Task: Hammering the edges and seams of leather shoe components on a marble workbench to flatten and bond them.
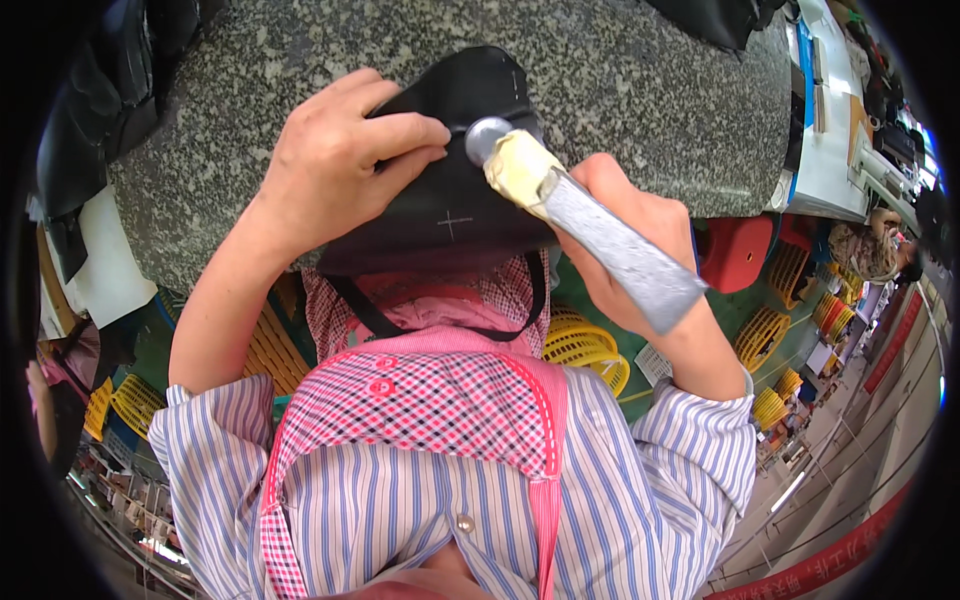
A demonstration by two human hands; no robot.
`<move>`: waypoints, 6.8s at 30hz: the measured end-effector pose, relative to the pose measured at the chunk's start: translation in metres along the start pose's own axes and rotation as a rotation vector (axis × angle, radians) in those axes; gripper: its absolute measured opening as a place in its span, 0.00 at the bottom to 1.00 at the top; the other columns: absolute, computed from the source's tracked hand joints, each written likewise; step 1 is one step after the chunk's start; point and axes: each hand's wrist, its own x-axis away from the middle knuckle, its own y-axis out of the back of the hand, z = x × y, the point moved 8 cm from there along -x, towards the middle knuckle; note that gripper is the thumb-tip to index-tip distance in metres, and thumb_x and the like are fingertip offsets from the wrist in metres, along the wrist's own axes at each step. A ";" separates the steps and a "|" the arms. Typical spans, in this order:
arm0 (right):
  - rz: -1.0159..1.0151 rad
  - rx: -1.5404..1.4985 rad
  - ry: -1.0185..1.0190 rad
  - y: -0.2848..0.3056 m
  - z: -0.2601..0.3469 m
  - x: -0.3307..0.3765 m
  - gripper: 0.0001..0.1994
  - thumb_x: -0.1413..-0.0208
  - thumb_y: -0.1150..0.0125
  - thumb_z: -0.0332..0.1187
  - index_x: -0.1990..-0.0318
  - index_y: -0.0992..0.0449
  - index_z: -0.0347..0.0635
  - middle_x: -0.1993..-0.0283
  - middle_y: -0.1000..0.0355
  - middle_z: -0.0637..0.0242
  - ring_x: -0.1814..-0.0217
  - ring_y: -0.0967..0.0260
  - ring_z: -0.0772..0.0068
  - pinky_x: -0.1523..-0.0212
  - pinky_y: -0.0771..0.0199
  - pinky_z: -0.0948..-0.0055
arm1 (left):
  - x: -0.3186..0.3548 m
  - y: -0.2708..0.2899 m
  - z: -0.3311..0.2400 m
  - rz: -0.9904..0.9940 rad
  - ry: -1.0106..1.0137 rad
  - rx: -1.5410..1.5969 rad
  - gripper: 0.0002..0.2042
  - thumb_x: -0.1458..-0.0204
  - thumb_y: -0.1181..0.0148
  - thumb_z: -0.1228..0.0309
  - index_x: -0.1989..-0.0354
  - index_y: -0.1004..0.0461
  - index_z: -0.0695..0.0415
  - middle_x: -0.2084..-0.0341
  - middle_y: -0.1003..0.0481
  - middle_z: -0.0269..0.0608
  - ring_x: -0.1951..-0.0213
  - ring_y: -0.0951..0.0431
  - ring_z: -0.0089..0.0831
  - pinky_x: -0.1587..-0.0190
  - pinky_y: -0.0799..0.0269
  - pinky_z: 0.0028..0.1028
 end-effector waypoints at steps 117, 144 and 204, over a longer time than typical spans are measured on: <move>0.077 -0.014 0.048 -0.029 0.010 0.002 0.05 0.52 0.45 0.24 0.69 0.34 0.36 0.80 0.37 0.57 0.79 0.32 0.57 0.78 0.38 0.74 | 0.031 0.021 0.014 -0.077 0.439 0.078 0.06 0.61 0.38 0.76 0.72 0.24 0.57 0.79 0.25 0.40 0.76 0.25 0.34 0.72 0.31 0.27; 0.112 -0.147 -0.007 -0.023 0.019 -0.012 0.08 0.49 0.44 0.24 0.61 0.31 0.32 0.78 0.33 0.67 0.77 0.40 0.85 0.76 0.39 0.82 | 0.053 0.025 -0.012 -0.190 0.059 -0.357 0.10 0.65 0.34 0.70 0.72 0.24 0.53 0.68 0.26 0.29 0.60 0.29 0.31 0.62 0.38 0.28; 0.044 0.194 0.208 0.010 0.057 -0.039 0.07 0.50 0.45 0.32 0.66 0.30 0.38 0.75 0.30 0.60 0.76 0.28 0.62 0.75 0.30 0.72 | 0.061 0.030 -0.008 -0.191 0.138 -0.299 0.10 0.65 0.35 0.61 0.74 0.25 0.49 0.63 0.25 0.22 0.52 0.32 0.32 0.56 0.44 0.30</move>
